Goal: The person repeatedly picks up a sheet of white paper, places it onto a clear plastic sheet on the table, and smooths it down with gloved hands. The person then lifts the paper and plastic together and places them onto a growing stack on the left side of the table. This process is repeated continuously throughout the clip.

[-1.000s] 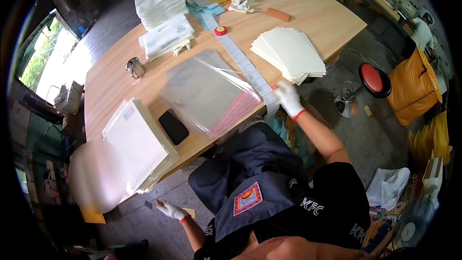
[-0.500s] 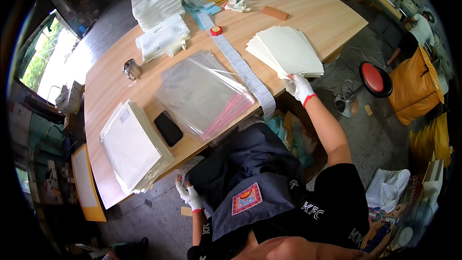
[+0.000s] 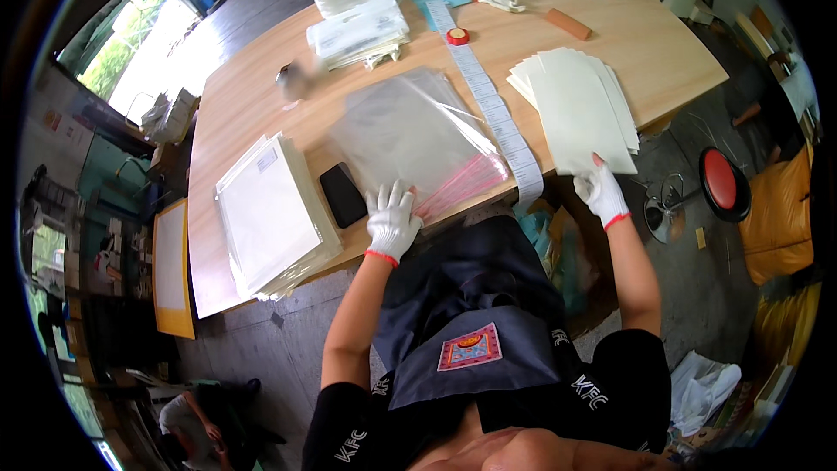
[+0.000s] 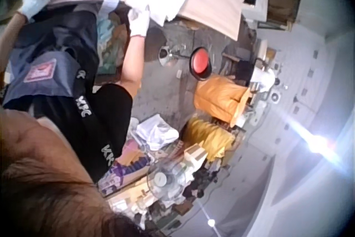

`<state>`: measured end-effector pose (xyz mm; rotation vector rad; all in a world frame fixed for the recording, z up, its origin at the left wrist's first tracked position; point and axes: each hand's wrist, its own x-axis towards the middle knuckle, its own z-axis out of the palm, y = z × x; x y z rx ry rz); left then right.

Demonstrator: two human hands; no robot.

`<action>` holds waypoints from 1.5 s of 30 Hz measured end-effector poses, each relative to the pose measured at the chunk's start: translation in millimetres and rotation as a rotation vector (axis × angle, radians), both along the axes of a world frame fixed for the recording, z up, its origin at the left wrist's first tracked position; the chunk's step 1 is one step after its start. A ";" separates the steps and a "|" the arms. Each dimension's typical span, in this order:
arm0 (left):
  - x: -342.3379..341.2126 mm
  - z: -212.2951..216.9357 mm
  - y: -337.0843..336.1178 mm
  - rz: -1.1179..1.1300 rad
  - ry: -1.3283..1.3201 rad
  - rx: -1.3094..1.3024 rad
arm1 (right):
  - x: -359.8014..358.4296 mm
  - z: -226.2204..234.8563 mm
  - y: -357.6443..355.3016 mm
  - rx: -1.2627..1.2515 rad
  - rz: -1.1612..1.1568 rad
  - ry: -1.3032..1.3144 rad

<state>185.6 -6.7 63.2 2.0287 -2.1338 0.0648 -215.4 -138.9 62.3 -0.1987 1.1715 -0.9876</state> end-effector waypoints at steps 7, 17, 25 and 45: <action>-16.2 27.3 -41.3 0.095 -0.121 0.228 | -73.4 -42.4 -9.5 -0.603 -0.358 0.218; 34.6 -6.8 -45.3 0.091 0.418 -0.015 | 0.2 57.4 83.2 -0.456 0.416 -0.081; 32.0 1.4 -28.9 0.185 0.245 -0.340 | 36.3 -24.6 96.1 -0.283 0.295 -0.220; -57.3 -58.3 -17.5 0.149 2.895 0.049 | 99.7 35.1 147.1 -0.390 0.456 -0.150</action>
